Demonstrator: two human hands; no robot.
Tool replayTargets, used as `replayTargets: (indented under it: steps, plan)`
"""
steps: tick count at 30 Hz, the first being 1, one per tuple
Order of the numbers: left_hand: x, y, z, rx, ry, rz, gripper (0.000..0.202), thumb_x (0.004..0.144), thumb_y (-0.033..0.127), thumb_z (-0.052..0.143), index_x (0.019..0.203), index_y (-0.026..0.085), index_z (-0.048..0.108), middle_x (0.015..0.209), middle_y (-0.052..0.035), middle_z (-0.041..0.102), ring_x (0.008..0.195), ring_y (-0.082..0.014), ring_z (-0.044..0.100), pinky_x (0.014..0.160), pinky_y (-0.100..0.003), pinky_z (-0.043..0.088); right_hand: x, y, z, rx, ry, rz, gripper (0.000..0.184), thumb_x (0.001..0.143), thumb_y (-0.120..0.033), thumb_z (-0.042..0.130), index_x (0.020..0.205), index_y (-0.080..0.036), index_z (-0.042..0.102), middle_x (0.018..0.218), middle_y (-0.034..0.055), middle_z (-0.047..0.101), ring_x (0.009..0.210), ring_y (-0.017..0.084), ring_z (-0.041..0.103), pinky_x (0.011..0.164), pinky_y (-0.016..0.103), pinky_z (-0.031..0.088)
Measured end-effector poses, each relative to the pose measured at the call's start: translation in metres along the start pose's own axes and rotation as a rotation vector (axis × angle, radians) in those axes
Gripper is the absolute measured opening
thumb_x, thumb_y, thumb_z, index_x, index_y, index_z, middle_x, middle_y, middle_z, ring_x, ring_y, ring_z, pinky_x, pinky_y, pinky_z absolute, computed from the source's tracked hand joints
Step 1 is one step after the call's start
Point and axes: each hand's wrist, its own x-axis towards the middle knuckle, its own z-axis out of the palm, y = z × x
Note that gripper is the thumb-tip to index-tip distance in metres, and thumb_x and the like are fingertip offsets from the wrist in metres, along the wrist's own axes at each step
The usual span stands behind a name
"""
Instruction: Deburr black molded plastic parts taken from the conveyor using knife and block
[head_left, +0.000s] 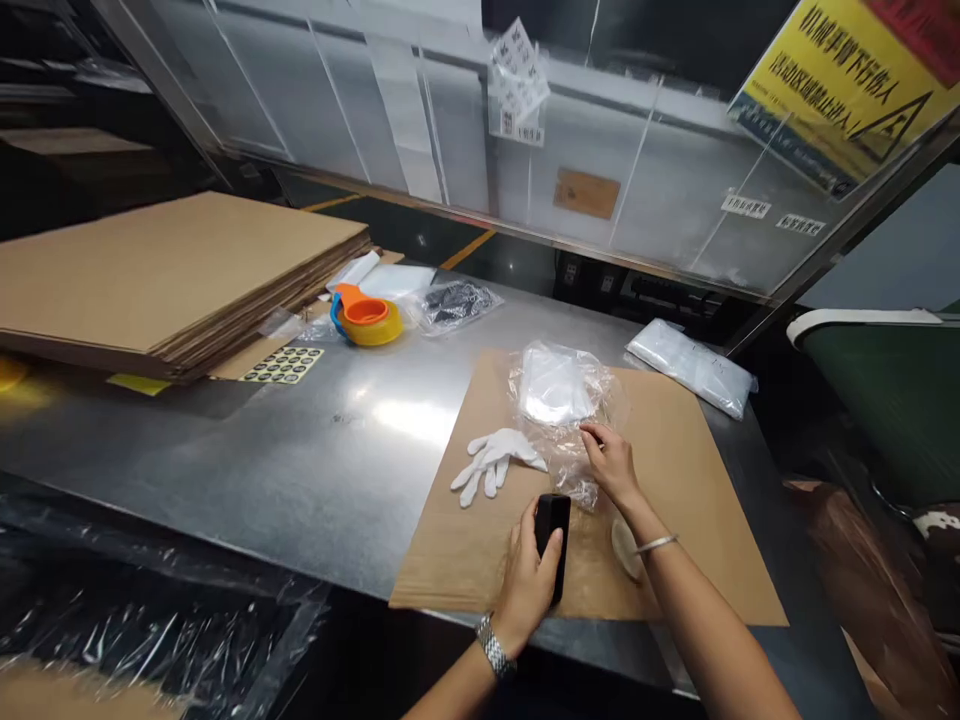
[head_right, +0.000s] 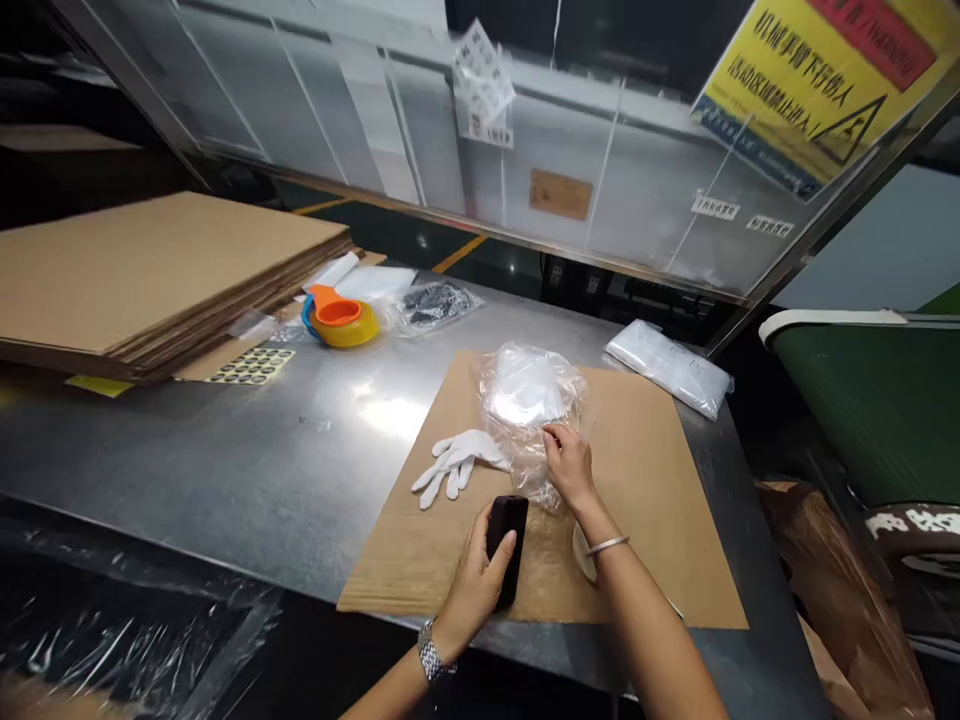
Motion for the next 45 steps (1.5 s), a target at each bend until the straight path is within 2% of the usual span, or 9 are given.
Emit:
replayTargets:
  steps: [5, 11, 19, 25, 29, 34, 37, 40, 45]
  plan:
    - [0.006, -0.018, 0.007, 0.179, 0.086, 0.101, 0.052, 0.08, 0.025, 0.047, 0.13, 0.01, 0.043, 0.127, -0.0175, 0.047, 0.12, -0.03, 0.037, 0.106, -0.05, 0.017, 0.067, 0.011, 0.029, -0.181, -0.092, -0.039, 0.027, 0.089, -0.031, 0.052, 0.111, -0.017, 0.054, 0.113, 0.0067, 0.056, 0.095, 0.018, 0.058, 0.081, 0.039, 0.049]
    - [0.007, -0.026, 0.0, 0.435, 0.125, 0.137, 0.05, 0.082, 0.023, 0.041, 0.131, 0.013, 0.04, 0.128, -0.0166, 0.044, 0.118, -0.0285, 0.039, 0.101, -0.049, 0.029, 0.082, 0.028, 0.048, -0.281, -0.2, -0.027, 0.028, 0.089, -0.031, 0.052, 0.113, -0.017, 0.054, 0.114, 0.007, 0.056, 0.096, 0.018, 0.058, 0.081, 0.039, 0.049]
    - [0.027, -0.004, -0.011, 0.235, 0.108, 0.162, 0.041, 0.085, 0.028, 0.041, 0.124, 0.016, 0.045, 0.127, -0.0134, 0.047, 0.121, -0.0254, 0.04, 0.103, -0.045, 0.03, 0.094, 0.048, 0.033, -0.292, -0.257, 0.0, 0.028, 0.088, -0.031, 0.053, 0.112, -0.016, 0.054, 0.113, 0.0063, 0.056, 0.093, 0.018, 0.058, 0.078, 0.037, 0.05]
    - [0.033, 0.009, -0.001, 0.134, 0.031, 0.139, 0.042, 0.082, 0.035, 0.045, 0.118, 0.016, 0.053, 0.114, -0.0125, 0.058, 0.1, -0.0235, 0.055, 0.085, -0.036, 0.046, 0.103, 0.035, 0.042, -0.326, -0.231, -0.02, 0.029, 0.089, -0.031, 0.052, 0.114, -0.017, 0.053, 0.116, 0.0072, 0.055, 0.097, 0.019, 0.057, 0.082, 0.04, 0.048]
    - [0.031, 0.007, 0.001, 0.037, 0.127, 0.117, 0.044, 0.078, 0.043, 0.049, 0.111, 0.017, 0.06, 0.103, -0.0116, 0.063, 0.083, -0.0213, 0.059, 0.071, -0.031, 0.049, 0.111, 0.035, 0.048, -0.283, -0.261, -0.013, 0.029, 0.089, -0.031, 0.052, 0.113, -0.016, 0.053, 0.114, 0.007, 0.056, 0.094, 0.018, 0.058, 0.08, 0.039, 0.05]
    - [0.034, 0.005, -0.004, -0.023, 0.153, 0.062, 0.044, 0.077, 0.045, 0.051, 0.108, 0.015, 0.06, 0.096, -0.0099, 0.065, 0.071, -0.0175, 0.059, 0.061, -0.027, 0.048, 0.111, 0.048, 0.03, -0.199, -0.258, -0.023, 0.029, 0.088, -0.032, 0.053, 0.112, -0.016, 0.055, 0.114, 0.0061, 0.056, 0.094, 0.019, 0.058, 0.078, 0.037, 0.05]
    - [0.039, 0.016, -0.009, 0.049, 0.112, 0.115, 0.038, 0.08, 0.04, 0.049, 0.107, 0.017, 0.061, 0.096, -0.0092, 0.066, 0.075, -0.0183, 0.061, 0.064, -0.028, 0.049, 0.103, 0.053, 0.016, -0.145, -0.25, -0.05, 0.027, 0.089, -0.031, 0.051, 0.112, -0.018, 0.054, 0.115, 0.0067, 0.056, 0.096, 0.018, 0.058, 0.081, 0.038, 0.049]
    - [0.053, 0.034, -0.01, 0.258, 0.042, 0.284, 0.033, 0.086, 0.031, 0.041, 0.11, 0.017, 0.059, 0.104, -0.0108, 0.065, 0.092, -0.0209, 0.062, 0.078, -0.032, 0.05, 0.089, 0.055, 0.005, -0.067, -0.276, -0.076, 0.026, 0.089, -0.032, 0.051, 0.111, -0.017, 0.055, 0.114, 0.0066, 0.056, 0.095, 0.018, 0.058, 0.081, 0.038, 0.049]
    - [0.108, 0.061, 0.002, 0.458, -0.092, 0.515, 0.043, 0.088, 0.013, 0.029, 0.128, 0.018, 0.044, 0.129, -0.0112, 0.051, 0.12, -0.0185, 0.046, 0.101, -0.038, 0.037, 0.063, 0.054, -0.009, 0.076, -0.382, -0.08, 0.028, 0.089, -0.032, 0.052, 0.11, -0.015, 0.055, 0.106, 0.0056, 0.059, 0.089, 0.017, 0.06, 0.075, 0.036, 0.051]
